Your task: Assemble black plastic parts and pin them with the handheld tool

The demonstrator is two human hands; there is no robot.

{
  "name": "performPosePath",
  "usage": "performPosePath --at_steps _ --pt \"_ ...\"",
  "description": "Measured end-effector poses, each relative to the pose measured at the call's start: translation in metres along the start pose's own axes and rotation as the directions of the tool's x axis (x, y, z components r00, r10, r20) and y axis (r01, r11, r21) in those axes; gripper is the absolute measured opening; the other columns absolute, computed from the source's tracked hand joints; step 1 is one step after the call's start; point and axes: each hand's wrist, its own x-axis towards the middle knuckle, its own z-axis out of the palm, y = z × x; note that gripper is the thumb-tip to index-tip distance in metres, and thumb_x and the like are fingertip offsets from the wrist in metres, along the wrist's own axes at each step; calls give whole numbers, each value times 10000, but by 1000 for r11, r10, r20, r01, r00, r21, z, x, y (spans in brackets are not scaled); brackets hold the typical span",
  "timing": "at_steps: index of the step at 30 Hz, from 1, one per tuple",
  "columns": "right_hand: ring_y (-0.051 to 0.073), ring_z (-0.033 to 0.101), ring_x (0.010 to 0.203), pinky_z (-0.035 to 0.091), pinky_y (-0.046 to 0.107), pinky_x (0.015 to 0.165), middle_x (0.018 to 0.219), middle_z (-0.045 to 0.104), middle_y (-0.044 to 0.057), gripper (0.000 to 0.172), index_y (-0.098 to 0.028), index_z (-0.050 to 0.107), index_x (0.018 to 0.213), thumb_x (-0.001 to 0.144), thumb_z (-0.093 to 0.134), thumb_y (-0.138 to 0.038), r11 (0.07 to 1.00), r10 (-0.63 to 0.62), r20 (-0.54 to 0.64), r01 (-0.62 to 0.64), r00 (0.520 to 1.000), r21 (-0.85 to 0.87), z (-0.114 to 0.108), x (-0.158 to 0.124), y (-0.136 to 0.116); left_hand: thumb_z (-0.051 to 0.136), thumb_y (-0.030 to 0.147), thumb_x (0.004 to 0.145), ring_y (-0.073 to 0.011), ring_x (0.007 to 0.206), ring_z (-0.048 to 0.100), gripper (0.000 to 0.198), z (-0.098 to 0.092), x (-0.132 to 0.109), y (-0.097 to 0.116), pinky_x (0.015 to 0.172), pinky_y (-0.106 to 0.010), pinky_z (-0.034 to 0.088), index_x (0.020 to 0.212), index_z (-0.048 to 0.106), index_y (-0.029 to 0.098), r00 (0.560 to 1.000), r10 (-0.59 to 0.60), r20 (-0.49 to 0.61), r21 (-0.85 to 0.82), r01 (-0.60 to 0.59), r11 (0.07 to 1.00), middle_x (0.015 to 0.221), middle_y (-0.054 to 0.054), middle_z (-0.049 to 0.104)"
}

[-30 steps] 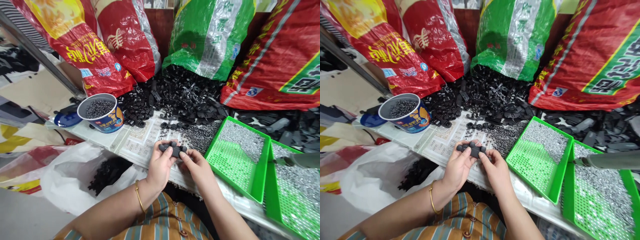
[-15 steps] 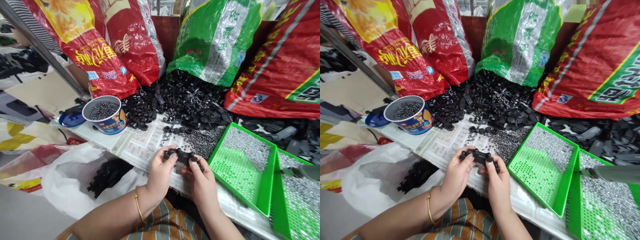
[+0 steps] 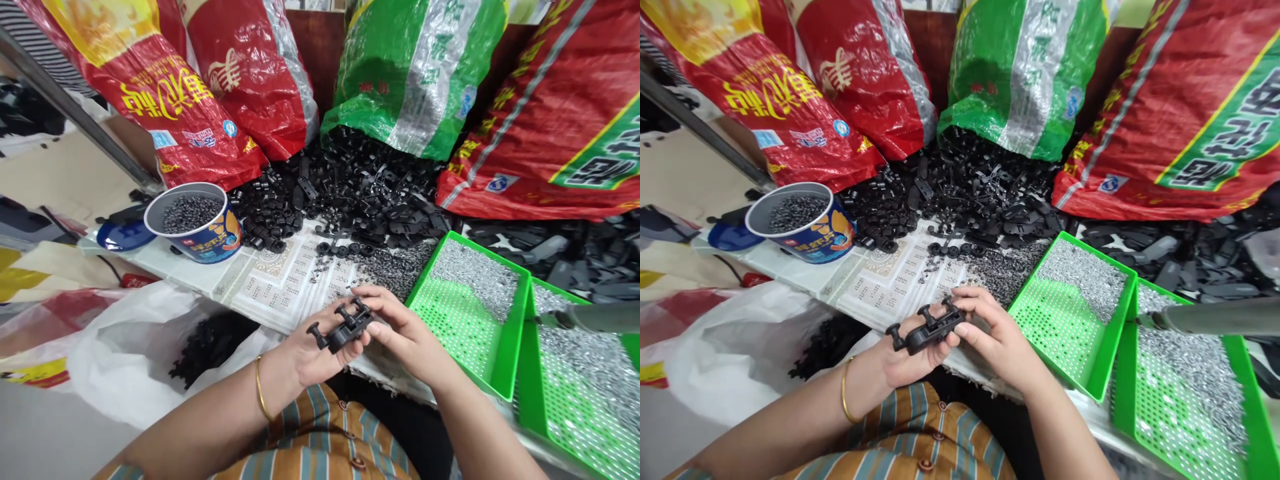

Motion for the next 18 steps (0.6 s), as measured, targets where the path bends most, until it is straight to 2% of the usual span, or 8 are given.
performPosePath --at_steps 2,4,5,7,10,12,14,18 --pt "202 495 1109 413 385 943 1139 537 70 150 -243 563 970 851 506 -314 999 -37 -32 37 999 -15 0 -1 0 646 269 726 -122 655 621 236 -2 -1 2 636 -207 485 906 594 126 999 -2 -34 96 6 995 773 -53 641" --pt "205 512 1056 425 385 908 1029 579 68 122 -226 552 932 838 530 -303 986 -72 -119 53 990 -156 -1 -4 -2 565 301 785 -141 700 609 215 -4 -6 8 653 -265 494 926 587 141 971 189 -143 279 -144 950 853 -70 637" --pt "209 517 1030 428 387 889 983 590 67 124 -218 546 922 828 547 -298 968 -90 -159 48 983 -247 -2 -5 -4 523 311 812 -149 747 600 207 -6 -9 12 678 -287 493 935 584 157 927 333 -172 393 -245 886 915 -71 628" --pt "214 525 980 431 391 855 928 601 66 139 -204 542 907 809 575 -297 918 -124 -192 39 974 -395 -4 -7 -6 484 330 837 -154 851 567 216 -7 -17 21 750 -300 472 966 581 187 832 542 -117 631 -359 688 1013 -58 597" --pt "213 527 942 433 391 825 901 607 66 144 -192 545 895 808 578 -302 873 -159 -175 55 972 -485 -6 -9 -10 604 312 756 -159 864 533 242 -7 -25 31 786 -281 429 971 591 199 848 527 56 911 -260 321 940 -35 588" --pt "211 528 932 434 390 817 891 610 64 136 -191 547 892 810 575 -297 865 -185 -189 68 964 -497 -5 -9 -11 643 276 714 -150 807 520 206 -6 -26 33 749 -266 418 898 597 194 850 515 112 973 -200 119 865 -16 571" --pt "211 531 932 434 392 820 885 614 62 130 -195 548 894 809 577 -289 865 -203 -211 74 956 -496 -2 -10 -11 607 285 741 -145 778 513 149 -5 -26 32 719 -256 414 853 589 188 843 523 123 981 -183 64 837 -10 555" --pt "215 546 926 439 403 819 881 629 59 106 -211 560 893 814 568 -282 875 -194 -222 66 956 -479 0 -11 -10 569 305 774 -139 742 515 162 -3 -24 29 684 -241 414 891 590 195 858 507 85 974 -179 140 819 -11 561"
